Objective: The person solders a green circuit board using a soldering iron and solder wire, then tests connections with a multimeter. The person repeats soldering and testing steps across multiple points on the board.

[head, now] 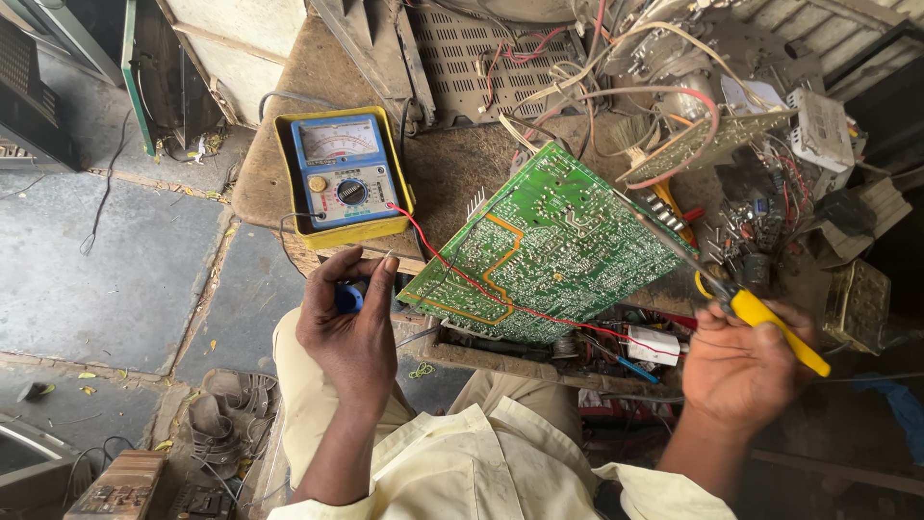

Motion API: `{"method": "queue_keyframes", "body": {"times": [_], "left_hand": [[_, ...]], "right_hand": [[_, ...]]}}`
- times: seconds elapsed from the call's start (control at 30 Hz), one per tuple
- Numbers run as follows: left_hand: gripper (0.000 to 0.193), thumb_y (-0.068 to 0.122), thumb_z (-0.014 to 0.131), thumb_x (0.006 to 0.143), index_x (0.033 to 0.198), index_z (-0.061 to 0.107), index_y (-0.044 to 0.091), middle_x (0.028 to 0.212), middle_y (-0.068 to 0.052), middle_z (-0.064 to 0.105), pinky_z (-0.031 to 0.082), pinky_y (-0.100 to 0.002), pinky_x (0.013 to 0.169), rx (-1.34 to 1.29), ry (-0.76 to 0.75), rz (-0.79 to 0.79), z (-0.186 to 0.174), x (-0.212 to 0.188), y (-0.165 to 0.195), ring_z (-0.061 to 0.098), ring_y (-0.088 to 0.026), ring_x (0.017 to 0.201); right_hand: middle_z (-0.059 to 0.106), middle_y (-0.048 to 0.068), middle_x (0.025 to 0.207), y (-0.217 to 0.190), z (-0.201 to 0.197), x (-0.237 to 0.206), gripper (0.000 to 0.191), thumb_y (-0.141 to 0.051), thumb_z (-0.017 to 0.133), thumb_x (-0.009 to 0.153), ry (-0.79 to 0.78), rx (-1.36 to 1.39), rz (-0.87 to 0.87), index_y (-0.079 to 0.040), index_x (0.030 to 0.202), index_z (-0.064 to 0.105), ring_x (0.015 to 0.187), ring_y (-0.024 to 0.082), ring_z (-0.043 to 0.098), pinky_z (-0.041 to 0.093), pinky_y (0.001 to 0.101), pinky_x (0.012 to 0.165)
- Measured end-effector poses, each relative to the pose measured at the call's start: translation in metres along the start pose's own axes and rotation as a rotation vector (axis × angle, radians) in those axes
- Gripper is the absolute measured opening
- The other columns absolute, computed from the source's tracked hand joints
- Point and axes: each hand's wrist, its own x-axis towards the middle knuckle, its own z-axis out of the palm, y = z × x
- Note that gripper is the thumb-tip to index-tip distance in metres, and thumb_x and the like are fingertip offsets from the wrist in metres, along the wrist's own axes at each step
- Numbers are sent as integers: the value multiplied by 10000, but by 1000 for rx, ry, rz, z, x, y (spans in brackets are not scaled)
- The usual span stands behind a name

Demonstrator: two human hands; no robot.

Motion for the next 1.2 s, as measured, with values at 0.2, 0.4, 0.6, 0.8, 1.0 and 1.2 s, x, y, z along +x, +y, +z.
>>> {"method": "queue_keyframes", "body": {"times": [0.2, 0.4, 0.6, 0.8, 1.0, 1.2], "left_hand": [[262, -28, 811, 931, 1155, 677, 0, 989, -44, 717, 560, -250, 838, -17, 41, -56, -18, -1, -21, 673, -97, 897], [263, -98, 807, 1009, 1190, 637, -12, 954, -25, 630, 468, -217, 664, 97, 33, -76, -31, -18, -24, 585, -98, 742], [272, -7, 721, 1128, 1280, 502, 52, 863, -11, 577, 459, -180, 729, 137, -46, -255, -23, -41, -25, 531, -62, 745], [229, -28, 695, 1127, 1236, 502, 29, 873, -14, 578, 472, -190, 742, 166, -62, -251, -22, -49, -27, 550, -66, 759], [206, -101, 726, 1009, 1151, 596, -30, 868, -62, 630, 486, -234, 705, 172, -1, -168, -9, -56, -20, 563, -102, 717], [221, -114, 742, 991, 1153, 613, -36, 850, -71, 631, 485, -235, 700, 152, -3, -168, -19, -60, -34, 562, -105, 704]], "right_hand": [[655, 85, 1085, -37, -64, -16, 161, -186, 645, 1128, 111, 98, 32, -92, 1233, 567, 954, 212, 618, 510, 325, 846], [649, 158, 1244, -69, -133, -19, 285, -211, 662, 1116, 353, 49, -103, -45, 1334, 585, 1129, 257, 636, 554, 371, 1031], [671, 251, 1260, -68, -176, -14, 383, -202, 680, 1034, 596, -60, -176, 107, 1246, 600, 1220, 317, 678, 591, 412, 1114], [606, 286, 1367, -34, -216, 20, 488, -233, 676, 1004, 675, -26, -137, 121, 1311, 540, 1278, 340, 652, 585, 422, 1134], [571, 373, 1355, -4, -241, 71, 560, -229, 639, 987, 711, 148, -155, 194, 1319, 480, 1281, 450, 635, 584, 510, 1124], [595, 353, 1334, 8, -234, 91, 556, -250, 605, 975, 685, 91, -132, 122, 1359, 451, 1260, 435, 644, 583, 493, 1099]]}}
